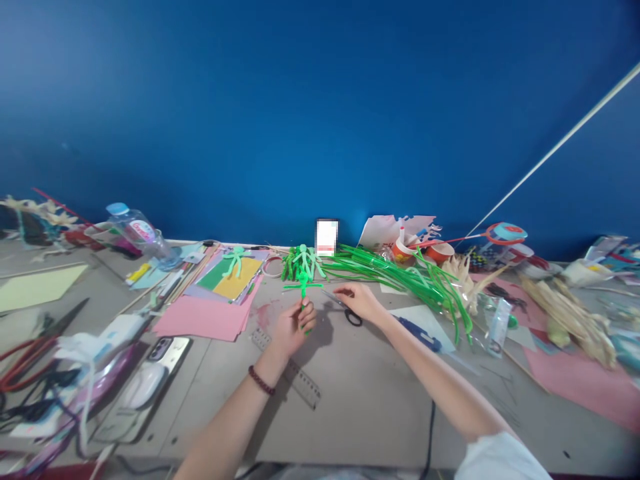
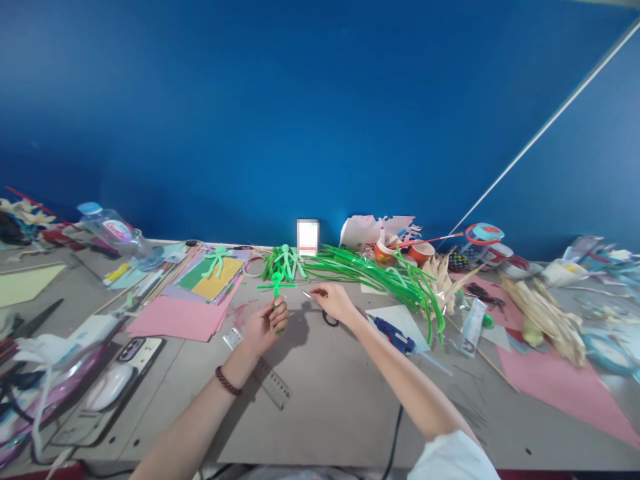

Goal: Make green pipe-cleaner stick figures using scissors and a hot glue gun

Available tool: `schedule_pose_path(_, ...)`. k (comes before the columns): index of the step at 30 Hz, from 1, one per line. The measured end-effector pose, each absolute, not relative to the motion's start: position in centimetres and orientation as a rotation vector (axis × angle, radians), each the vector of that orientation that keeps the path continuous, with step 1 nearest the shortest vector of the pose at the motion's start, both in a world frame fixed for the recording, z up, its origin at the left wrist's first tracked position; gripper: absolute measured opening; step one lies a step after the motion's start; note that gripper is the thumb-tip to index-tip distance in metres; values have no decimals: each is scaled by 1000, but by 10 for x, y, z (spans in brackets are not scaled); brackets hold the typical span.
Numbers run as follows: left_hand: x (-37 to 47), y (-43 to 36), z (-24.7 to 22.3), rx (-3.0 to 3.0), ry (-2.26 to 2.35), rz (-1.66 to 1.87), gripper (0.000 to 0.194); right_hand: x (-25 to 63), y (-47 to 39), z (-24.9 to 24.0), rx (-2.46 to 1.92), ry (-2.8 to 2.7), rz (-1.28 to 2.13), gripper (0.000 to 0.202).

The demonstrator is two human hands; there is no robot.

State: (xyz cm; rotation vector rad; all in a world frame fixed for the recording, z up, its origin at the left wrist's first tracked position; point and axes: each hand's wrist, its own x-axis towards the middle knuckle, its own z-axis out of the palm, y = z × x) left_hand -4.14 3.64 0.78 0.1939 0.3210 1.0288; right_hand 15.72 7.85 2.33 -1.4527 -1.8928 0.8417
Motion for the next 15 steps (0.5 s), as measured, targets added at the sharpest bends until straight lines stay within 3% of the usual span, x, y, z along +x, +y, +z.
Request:
schedule_pose_path(3, -47, 41, 6, 193, 348, 1059, 17, 148, 100, 21, -1514, -2019, 635, 16)
schedule_pose_path(15, -63, 53, 7, 148, 299, 1224, 23, 84, 146, 1, -1500, -2097, 532, 15)
